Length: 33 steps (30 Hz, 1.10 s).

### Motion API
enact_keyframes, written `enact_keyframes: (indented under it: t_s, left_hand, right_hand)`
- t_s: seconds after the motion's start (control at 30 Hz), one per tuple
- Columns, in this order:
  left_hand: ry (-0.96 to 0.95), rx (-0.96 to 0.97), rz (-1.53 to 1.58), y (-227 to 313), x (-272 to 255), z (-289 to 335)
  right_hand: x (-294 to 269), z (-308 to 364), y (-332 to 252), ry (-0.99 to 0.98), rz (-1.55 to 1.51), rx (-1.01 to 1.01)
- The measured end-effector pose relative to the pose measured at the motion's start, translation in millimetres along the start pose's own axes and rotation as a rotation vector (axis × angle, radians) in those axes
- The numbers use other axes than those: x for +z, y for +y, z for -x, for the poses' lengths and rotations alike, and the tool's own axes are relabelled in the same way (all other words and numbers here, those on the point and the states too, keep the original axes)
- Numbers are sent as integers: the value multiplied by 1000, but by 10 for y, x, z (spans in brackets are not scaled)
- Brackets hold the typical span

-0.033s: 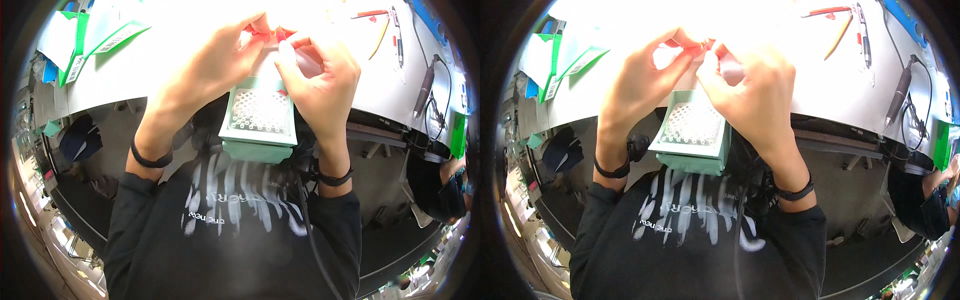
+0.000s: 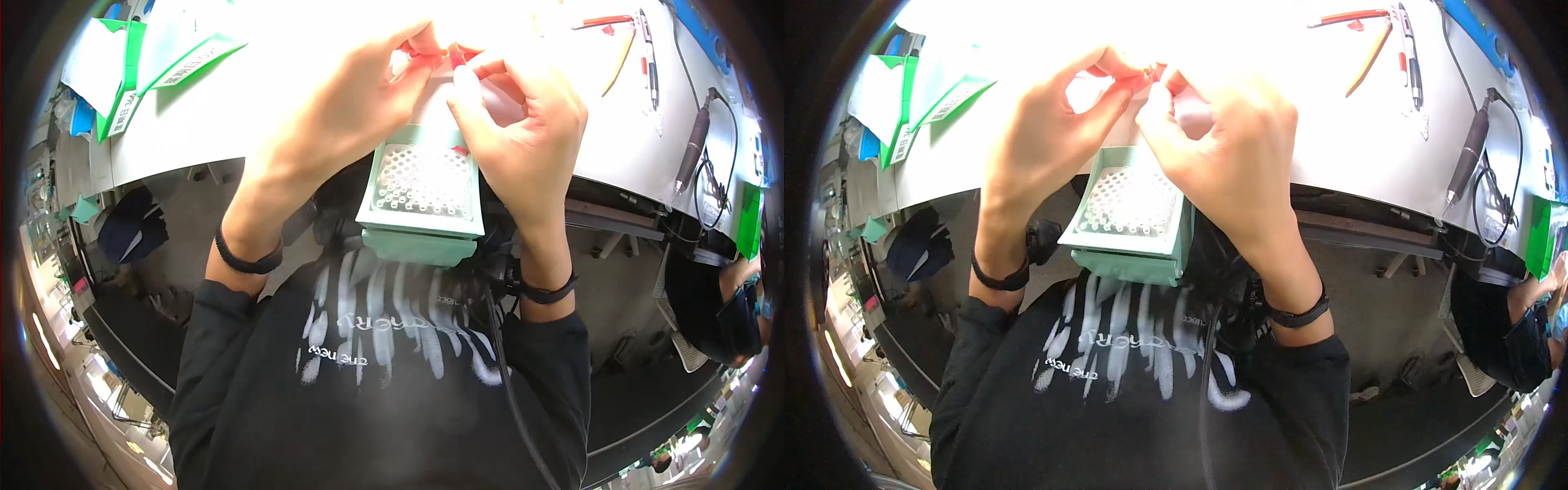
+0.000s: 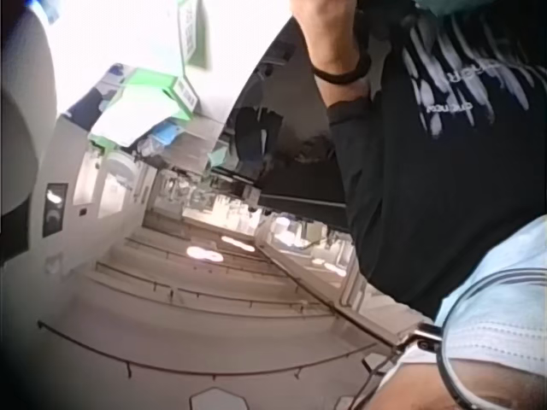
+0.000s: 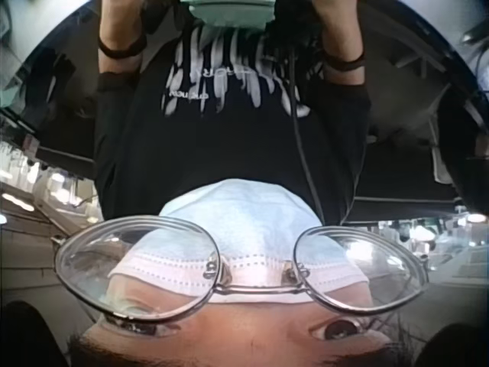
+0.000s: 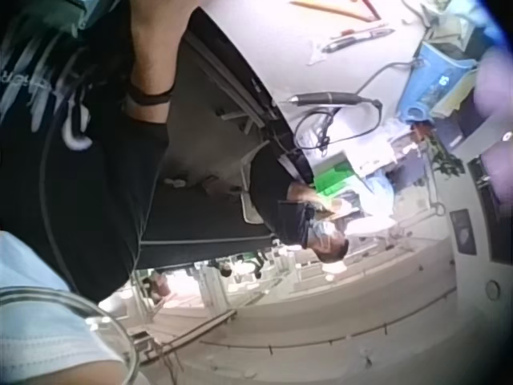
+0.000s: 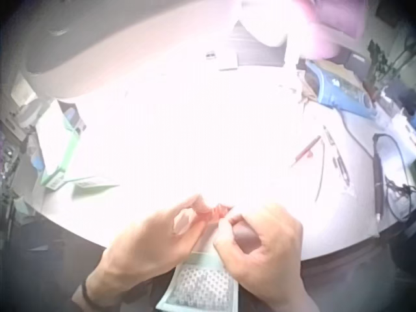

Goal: Using a hand-held rotary tool to polish and refine dental molds or dentures.

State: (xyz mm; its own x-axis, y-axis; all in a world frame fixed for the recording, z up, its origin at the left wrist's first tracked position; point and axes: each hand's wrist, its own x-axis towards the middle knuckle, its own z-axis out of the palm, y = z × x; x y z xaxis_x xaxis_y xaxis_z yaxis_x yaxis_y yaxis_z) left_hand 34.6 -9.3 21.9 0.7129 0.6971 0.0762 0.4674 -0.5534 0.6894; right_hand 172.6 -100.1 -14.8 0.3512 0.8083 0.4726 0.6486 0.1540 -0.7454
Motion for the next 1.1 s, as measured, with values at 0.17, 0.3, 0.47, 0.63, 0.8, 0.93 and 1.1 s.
enact_keyframes:
  t_s: [0.17, 0.3, 0.47, 0.63, 0.8, 0.93, 1.1]
  left_hand:
    - [106, -35, 116, 4, 69, 114]
    - [80, -40, 78, 2, 40, 77]
    - [109, 40, 10, -36, 87, 78]
    - [161, 64, -15, -43, 110, 113]
    - [100, 69, 53, -93, 35, 84]
    - [109, 32, 70, -77, 38, 102]
    - [168, 50, 53, -65, 66, 118]
  right_hand:
    - [-2, -1, -2, -28, -5, 3]
    - [-8, 6, 0, -39, 9, 42]
    - [-4, -15, -7, -8, 12, 15]
    - [26, 6, 36, -21, 13, -11]
    - [18, -6, 9, -19, 13, 3]
    - [13, 21, -2, -55, 24, 68]
    - [39, 34, 43, -12, 56, -1]
